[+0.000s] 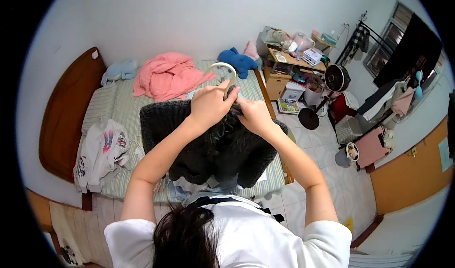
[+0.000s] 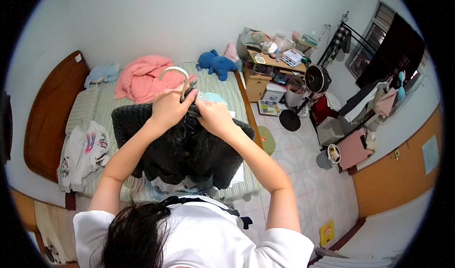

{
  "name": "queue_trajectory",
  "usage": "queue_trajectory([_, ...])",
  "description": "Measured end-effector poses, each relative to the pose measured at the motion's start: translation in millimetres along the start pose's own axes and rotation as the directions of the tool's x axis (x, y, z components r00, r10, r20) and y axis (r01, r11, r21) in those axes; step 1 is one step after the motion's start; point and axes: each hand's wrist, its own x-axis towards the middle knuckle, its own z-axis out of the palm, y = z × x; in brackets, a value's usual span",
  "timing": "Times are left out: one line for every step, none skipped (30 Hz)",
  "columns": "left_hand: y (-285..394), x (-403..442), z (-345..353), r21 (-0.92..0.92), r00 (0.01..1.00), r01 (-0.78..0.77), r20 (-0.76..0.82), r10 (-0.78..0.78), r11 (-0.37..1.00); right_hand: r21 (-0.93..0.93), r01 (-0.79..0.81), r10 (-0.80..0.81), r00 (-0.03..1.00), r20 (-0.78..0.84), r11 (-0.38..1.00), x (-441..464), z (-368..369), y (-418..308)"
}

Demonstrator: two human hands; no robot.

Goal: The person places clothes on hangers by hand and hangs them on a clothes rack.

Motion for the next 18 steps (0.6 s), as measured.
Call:
queue_trajectory([-3, 1, -3, 0.007, 1.0, 0.01, 0.016, -0.01, 1.0, 0.016, -0.012, 0.012, 1.0, -0.002, 1.0, 4, 2, -1])
queue_trajectory([-7, 1, -9, 0.009, 0.995, -0.009, 0.1, 0.008, 1.0, 0.032, -0.023, 0.023, 1.0, -0.004, 0.999, 7, 4, -3])
queue_trajectory([-9, 0, -21, 0.008, 0.983, -0.027, 0.183, 0.025, 1.0, 0.039, -0.04, 0.041, 0.999, -0.026, 0.998, 10, 6, -4])
queue_trajectory([-14, -1, -31, 0.005, 0.963, -0.046, 0.265, 0.043, 0.999, 0.045, -0.057, 0.059, 0.997, -0.047, 0.997, 10, 6, -4])
queue_trajectory([-25, -4, -34, -0.004, 0.961, -0.067, 0.268, 0.066, 0.998, 0.05, -0.074, 0.078, 0.995, -0.067, 0.996, 11, 6, -3])
queue_trajectory([-35, -7, -38, -0.018, 0.958, -0.088, 0.273, 0.089, 0.996, 0.077, -0.134, 0.142, 0.985, -0.101, 0.988, 10, 5, -4])
queue_trajectory([-42, -11, -41, -0.034, 0.954, -0.108, 0.278, 0.113, 0.994, 0.085, -0.153, 0.162, 0.979, -0.123, 0.985, 9, 6, -2])
queue_trajectory([-47, -15, -48, -0.074, 0.92, -0.006, 0.39, 0.035, 0.997, 0.094, -0.173, 0.185, 0.972, -0.143, 0.98, 7, 6, 0])
queue_trajectory([-52, -18, -51, -0.117, 0.921, -0.031, 0.382, 0.074, 0.993, 0.104, -0.195, 0.21, 0.963, -0.166, 0.975, 5, 7, 1])
queue_trajectory([-59, -20, -53, -0.16, 0.921, -0.057, 0.372, 0.114, 0.985, 0.104, -0.223, 0.237, 0.958, -0.158, 0.969, 4, 5, 1])
queue_trajectory([-66, -23, -56, -0.201, 0.92, -0.085, 0.361, 0.154, 0.976, 0.114, -0.221, 0.238, 0.955, -0.177, 0.969, 2, 5, 2])
queue_trajectory([-73, -28, -55, -0.232, 0.942, -0.08, 0.3, 0.15, 0.97, 0.124, -0.219, 0.24, 0.951, -0.197, 0.968, 1, 7, 3])
queue_trajectory([-80, -32, -57, -0.191, 0.95, -0.107, 0.268, 0.157, 0.976, 0.135, -0.217, 0.242, 0.945, -0.219, 0.967, 1, 7, 3])
queue_trajectory([-84, -35, -59, -0.15, 0.957, -0.134, 0.237, 0.167, 0.98, 0.13, -0.236, 0.26, 0.939, -0.223, 0.963, -1, 5, 2])
queue_trajectory([-86, -37, -61, -0.11, 0.962, -0.159, 0.206, 0.179, 0.981, 0.14, -0.225, 0.254, 0.933, -0.254, 0.964, -2, 5, 3])
queue_trajectory([-87, -41, -60, -0.114, 0.972, -0.148, 0.165, 0.165, 0.982, 0.147, -0.215, 0.249, 0.925, -0.286, 0.966, -3, 6, 5])
queue_trajectory([-92, -43, -57, -0.101, 0.974, -0.154, 0.154, 0.168, 0.983, 0.152, -0.206, 0.245, 0.917, -0.316, 0.967, -6, 5, 6])
queue_trajectory([-99, -44, -54, -0.088, 0.975, -0.16, 0.143, 0.172, 0.983, 0.149, -0.205, 0.243, 0.919, -0.312, 0.967, -7, 2, 5])
